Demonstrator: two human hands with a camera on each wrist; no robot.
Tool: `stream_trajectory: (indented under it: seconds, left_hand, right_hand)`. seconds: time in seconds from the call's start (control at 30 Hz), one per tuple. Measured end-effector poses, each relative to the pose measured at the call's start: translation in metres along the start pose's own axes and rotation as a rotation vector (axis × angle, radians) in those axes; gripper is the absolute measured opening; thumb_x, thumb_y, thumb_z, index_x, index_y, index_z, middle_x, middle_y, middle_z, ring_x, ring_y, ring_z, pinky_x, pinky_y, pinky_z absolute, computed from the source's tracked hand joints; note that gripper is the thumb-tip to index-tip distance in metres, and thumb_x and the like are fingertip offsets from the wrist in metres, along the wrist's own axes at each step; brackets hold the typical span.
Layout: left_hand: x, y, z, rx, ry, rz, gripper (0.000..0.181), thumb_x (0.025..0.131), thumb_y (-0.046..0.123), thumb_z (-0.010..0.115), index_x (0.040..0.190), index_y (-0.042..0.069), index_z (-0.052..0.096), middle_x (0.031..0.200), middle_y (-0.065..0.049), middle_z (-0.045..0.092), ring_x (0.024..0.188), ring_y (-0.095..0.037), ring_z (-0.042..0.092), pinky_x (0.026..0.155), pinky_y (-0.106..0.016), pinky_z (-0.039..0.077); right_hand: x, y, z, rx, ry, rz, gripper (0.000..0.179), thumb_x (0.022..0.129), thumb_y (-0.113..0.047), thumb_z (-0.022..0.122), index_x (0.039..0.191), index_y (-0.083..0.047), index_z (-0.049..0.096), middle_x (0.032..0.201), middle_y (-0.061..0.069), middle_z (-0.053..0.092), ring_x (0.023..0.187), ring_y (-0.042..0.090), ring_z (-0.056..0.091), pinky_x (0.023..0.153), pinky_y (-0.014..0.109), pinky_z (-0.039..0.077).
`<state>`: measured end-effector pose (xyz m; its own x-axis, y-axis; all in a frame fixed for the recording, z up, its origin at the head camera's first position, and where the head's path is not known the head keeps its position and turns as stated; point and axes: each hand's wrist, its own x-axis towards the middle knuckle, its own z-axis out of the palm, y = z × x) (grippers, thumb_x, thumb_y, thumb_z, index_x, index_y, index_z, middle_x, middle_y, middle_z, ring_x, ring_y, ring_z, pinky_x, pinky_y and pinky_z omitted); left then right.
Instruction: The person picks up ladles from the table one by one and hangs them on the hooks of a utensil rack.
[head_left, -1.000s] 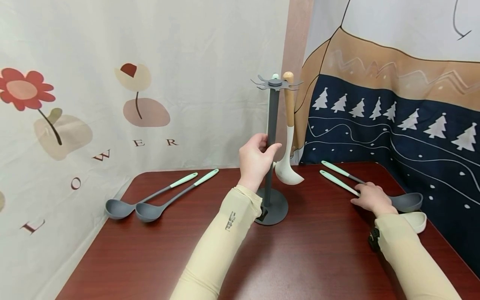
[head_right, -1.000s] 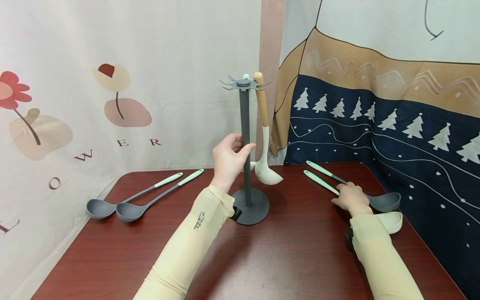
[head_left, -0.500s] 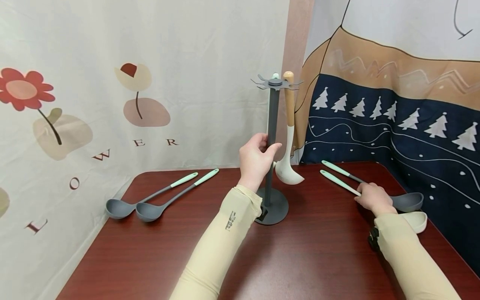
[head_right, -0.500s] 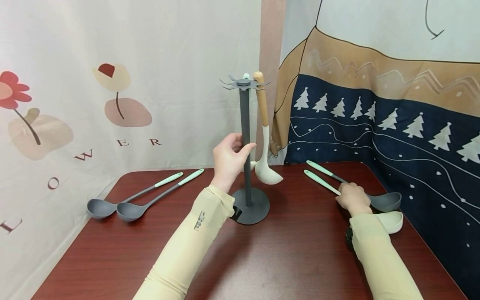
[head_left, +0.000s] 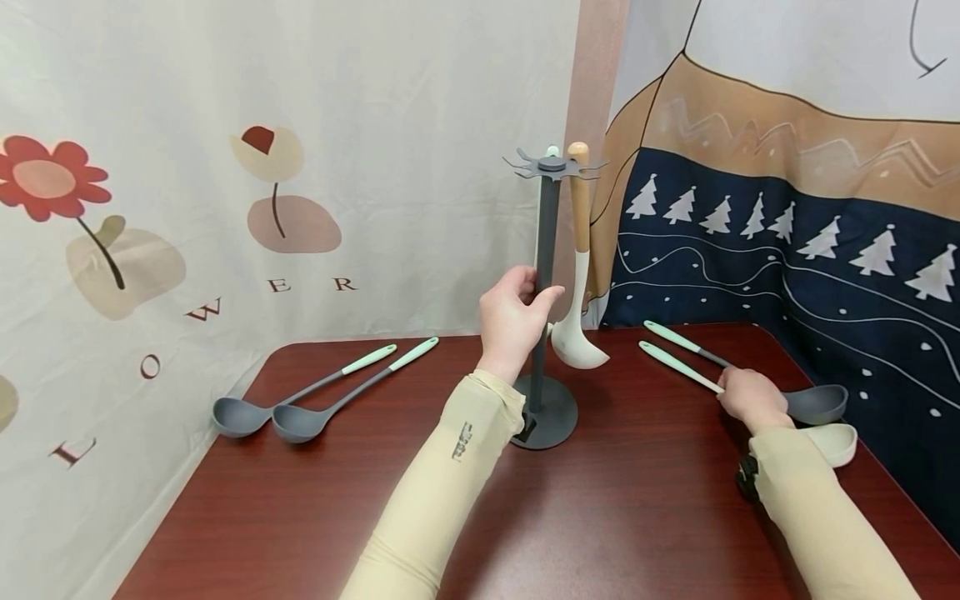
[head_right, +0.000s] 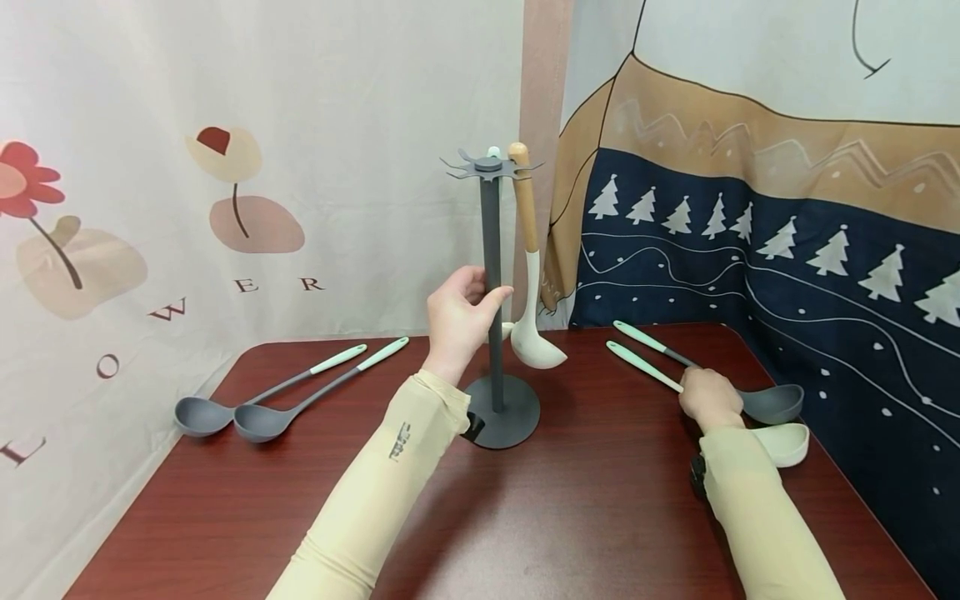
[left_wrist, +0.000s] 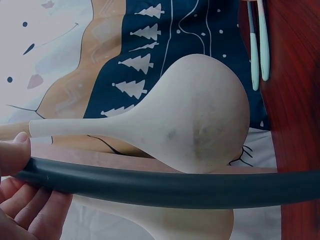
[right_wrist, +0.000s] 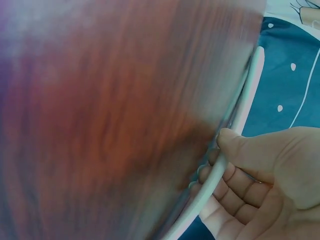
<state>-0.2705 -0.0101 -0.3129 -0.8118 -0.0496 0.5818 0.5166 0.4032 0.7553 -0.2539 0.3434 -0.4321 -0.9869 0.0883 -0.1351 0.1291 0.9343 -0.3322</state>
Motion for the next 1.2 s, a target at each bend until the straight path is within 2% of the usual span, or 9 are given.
stream_trajectory:
  seconds: [0.2, 0.63, 0.97, 1.2]
  left_hand:
    - [0.000, 0.000, 0.000, 0.000, 0.002, -0.005, 0.021, 0.087, 0.022, 0.078, 0.102, 0.010, 0.070, 0.088, -0.002, 0.072, 0.077, -0.011, 0.066, 0.066, -0.026, 0.052]
    - [-0.001, -0.002, 0.001, 0.000, 0.006, 0.003, 0.020, 0.087, 0.023, 0.078, 0.100, 0.011, 0.070, 0.085, -0.001, 0.071, 0.074, -0.010, 0.065, 0.064, -0.026, 0.052]
    - [0.000, -0.003, 0.002, -0.006, 0.006, 0.003, 0.019, 0.087, 0.022, 0.078, 0.100, 0.011, 0.070, 0.084, 0.000, 0.071, 0.073, -0.009, 0.064, 0.064, -0.026, 0.052]
    - [0.000, -0.003, 0.002, -0.004, 0.009, 0.004, 0.019, 0.086, 0.022, 0.078, 0.099, 0.012, 0.070, 0.083, 0.001, 0.071, 0.073, -0.009, 0.064, 0.064, -0.026, 0.052]
  right_hand:
    - [-0.004, -0.001, 0.001, 0.016, 0.030, -0.013, 0.011, 0.092, -0.005, 0.062, 0.094, 0.004, 0.058, 0.080, 0.017, 0.058, 0.072, 0.032, 0.052, 0.057, 0.044, 0.046]
    - [-0.008, -0.009, -0.001, 0.036, 0.114, -0.116, 0.019, 0.092, -0.008, 0.065, 0.100, 0.007, 0.059, 0.083, 0.018, 0.060, 0.071, 0.030, 0.054, 0.064, 0.048, 0.048]
    - [-0.008, -0.020, -0.001, 0.077, 0.198, -0.179, 0.014, 0.091, -0.007, 0.065, 0.097, 0.005, 0.059, 0.081, 0.015, 0.060, 0.071, 0.028, 0.053, 0.065, 0.043, 0.045]
    - [-0.009, -0.028, -0.001, 0.113, 0.247, -0.204, 0.016, 0.090, -0.005, 0.066, 0.100, 0.006, 0.059, 0.085, 0.019, 0.061, 0.073, 0.031, 0.055, 0.068, 0.047, 0.046]
